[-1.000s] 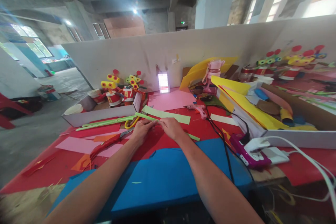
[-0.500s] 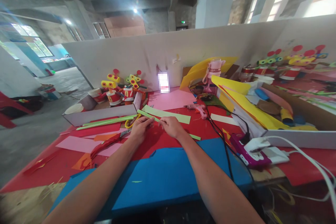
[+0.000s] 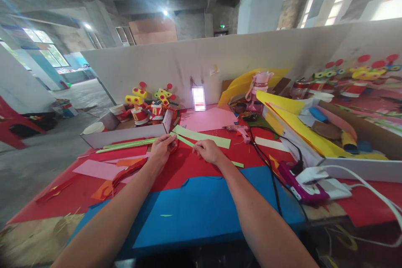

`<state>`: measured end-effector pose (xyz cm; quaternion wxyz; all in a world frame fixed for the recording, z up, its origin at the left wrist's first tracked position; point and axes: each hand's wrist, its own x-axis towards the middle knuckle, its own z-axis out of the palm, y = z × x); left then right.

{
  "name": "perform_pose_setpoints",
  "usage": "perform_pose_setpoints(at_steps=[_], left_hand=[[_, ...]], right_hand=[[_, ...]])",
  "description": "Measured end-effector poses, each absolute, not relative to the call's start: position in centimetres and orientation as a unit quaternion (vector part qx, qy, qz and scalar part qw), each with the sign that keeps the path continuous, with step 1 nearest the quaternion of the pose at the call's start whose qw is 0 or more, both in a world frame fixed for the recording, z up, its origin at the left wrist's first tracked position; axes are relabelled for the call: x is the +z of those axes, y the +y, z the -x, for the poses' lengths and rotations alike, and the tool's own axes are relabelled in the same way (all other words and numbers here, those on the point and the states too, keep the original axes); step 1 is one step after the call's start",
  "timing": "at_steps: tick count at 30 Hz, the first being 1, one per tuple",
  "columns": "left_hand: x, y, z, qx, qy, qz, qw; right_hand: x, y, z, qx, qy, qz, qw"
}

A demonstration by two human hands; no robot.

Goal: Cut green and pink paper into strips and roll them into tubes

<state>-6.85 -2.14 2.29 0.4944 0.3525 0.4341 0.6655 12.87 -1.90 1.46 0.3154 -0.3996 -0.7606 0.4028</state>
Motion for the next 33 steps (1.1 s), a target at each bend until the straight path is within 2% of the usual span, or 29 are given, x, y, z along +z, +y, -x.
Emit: perform_pose_setpoints(at_steps=[9,15,20,33], left_hand=[[2.6,-1.6,7.8,0.726,0.427,-0.298,0.45],[1.7,-3.1,4.1,0.591,0.42,-0.406,0.556],[0.5,-3.5,2.3,0.569,0.45,-0.422,0.544],[2.1,-2.5,5.0,0.617,0.463,-0.388,0.505]], right_hand=[[1.6,-1.8,-13.0,0.409,-0.73,0.43,0.339],[1.1,-1.5,-12.4,0.338,-0.75,0.427,0.376],[0.9,-1.9,-11.6,0.278,-0.789,0.426,0.345],[2.3,-2.8,-12.2,0.438,-0.731,0.407,0.329]])
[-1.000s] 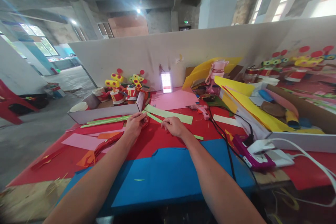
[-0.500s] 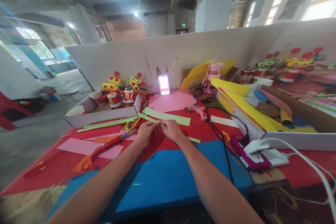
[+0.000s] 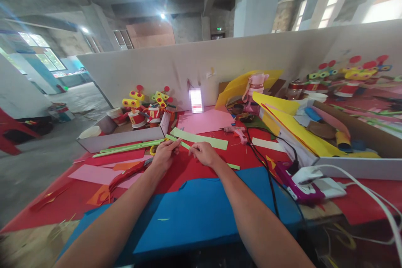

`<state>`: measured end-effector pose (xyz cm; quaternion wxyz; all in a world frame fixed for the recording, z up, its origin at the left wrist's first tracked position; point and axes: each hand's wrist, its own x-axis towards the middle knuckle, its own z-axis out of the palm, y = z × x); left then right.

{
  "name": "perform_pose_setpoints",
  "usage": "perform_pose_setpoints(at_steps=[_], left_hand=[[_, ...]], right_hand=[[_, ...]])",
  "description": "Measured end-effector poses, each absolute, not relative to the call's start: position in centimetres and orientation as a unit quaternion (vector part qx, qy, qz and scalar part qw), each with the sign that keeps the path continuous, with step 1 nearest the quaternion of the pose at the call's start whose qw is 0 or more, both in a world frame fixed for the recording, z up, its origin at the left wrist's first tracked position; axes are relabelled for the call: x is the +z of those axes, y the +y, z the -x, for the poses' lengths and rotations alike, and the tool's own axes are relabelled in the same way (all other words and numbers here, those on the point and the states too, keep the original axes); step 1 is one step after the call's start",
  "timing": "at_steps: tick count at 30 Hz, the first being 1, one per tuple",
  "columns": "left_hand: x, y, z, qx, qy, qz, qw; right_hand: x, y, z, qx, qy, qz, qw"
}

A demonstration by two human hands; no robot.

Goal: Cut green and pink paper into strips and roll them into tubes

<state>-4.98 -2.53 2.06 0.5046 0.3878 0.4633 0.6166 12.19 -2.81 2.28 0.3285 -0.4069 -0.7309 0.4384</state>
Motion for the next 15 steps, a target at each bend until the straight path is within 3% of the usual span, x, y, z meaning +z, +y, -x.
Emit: perform_pose_setpoints(at_steps=[15], left_hand=[[2.6,-1.9,7.1,0.654,0.461,-0.351,0.487]], right_hand=[[1.0,-1.7,-12.5,0.461,-0.753,0.353,0.31]])
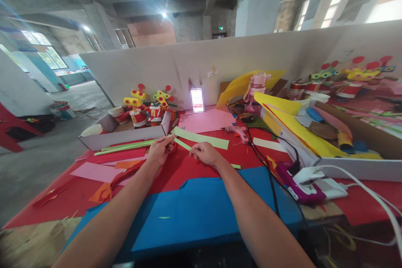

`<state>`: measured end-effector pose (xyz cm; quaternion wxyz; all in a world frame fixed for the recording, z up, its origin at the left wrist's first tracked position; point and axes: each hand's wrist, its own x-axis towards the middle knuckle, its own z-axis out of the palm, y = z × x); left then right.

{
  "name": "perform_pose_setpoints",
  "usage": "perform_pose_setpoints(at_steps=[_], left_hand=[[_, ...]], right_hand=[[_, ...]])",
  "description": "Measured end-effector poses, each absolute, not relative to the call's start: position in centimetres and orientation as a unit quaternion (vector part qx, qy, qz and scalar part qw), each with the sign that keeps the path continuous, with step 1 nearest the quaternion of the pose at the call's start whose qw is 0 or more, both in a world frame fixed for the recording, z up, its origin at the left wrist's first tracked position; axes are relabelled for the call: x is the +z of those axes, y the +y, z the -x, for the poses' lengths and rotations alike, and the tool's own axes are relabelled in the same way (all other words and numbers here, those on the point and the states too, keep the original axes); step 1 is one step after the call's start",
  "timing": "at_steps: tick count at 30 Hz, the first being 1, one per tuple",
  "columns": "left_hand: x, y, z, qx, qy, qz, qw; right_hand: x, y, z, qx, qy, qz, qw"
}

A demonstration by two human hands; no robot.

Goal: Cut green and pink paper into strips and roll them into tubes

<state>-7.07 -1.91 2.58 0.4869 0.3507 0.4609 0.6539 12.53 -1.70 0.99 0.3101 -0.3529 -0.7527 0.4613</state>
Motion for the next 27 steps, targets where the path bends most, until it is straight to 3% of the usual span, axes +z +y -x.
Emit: perform_pose_setpoints(at_steps=[8,14,20,27], left_hand=[[3.1,-1.1,9.9,0.725,0.471,-0.299,0.403],[2.8,-2.4,6.1,0.575,0.433,-0.439,0.538],[2.2,-3.2,4.8,0.576,0.49,-0.465,0.46],[1.2,-3.3,3.6,0.538,0.484,-0.52,0.454]], right_hand=[[1.5,-1.6,-13.3,0.459,-0.723,0.392,0.335],[1.5,-1.6,-13.2,0.44,-0.72,0.406,0.351],[1.5,-2.0,-12.8,0.44,-0.735,0.409,0.314],[1.7,-2.1,-12.5,0.322,-0.794,0.4,0.326]])
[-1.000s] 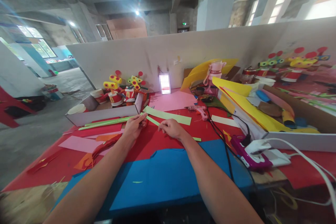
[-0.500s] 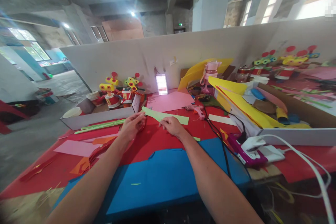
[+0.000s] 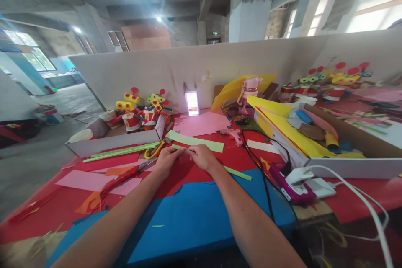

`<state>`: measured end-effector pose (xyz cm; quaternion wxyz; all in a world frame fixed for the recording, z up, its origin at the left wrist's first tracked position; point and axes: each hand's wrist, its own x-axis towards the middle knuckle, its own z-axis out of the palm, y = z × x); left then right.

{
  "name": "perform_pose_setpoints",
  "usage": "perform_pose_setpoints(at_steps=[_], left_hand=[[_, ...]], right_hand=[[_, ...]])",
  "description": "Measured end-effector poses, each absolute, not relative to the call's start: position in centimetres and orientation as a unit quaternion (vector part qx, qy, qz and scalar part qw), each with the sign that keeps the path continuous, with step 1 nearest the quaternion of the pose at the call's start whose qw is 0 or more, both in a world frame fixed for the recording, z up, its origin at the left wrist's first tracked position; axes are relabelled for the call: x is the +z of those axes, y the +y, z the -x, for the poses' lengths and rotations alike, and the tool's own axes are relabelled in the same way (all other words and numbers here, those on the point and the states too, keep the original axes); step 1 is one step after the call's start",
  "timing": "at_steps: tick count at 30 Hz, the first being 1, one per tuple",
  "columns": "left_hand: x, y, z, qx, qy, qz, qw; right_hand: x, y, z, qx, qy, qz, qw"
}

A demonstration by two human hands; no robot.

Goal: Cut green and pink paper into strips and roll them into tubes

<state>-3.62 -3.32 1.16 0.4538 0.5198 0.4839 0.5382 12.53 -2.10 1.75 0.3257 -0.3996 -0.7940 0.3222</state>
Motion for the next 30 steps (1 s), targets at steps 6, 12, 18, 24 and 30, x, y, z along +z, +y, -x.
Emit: perform_pose_setpoints(at_steps=[6,12,18,24,30], left_hand=[[1.3,-3.1,3.9,0.58,0.461,-0.487,0.464],[2.8,-3.0,5.2,0.619,0.456,-0.443,0.461],[3.2,-3.0,6.1,0.637,0.444,-0.429,0.461],[1.8,-3.3,3.7,0.541,0.439,-0.547,0.464],[2.0,-3.0,4.9,0.604,0.444,-0.474,0.461]], right_hand=[[1.9,-1.9,-13.0,0.318,-0.802,0.388,0.324],[2.3,-2.0,-13.6,0.401,-0.773,0.387,0.303],[2.4,-1.3,-14.4,0.372,-0.757,0.419,0.338],[1.9,-1.7,-13.1,0.335,-0.794,0.356,0.362],[2.1,-2.3,-13.2,0.396,-0.771,0.37,0.334]])
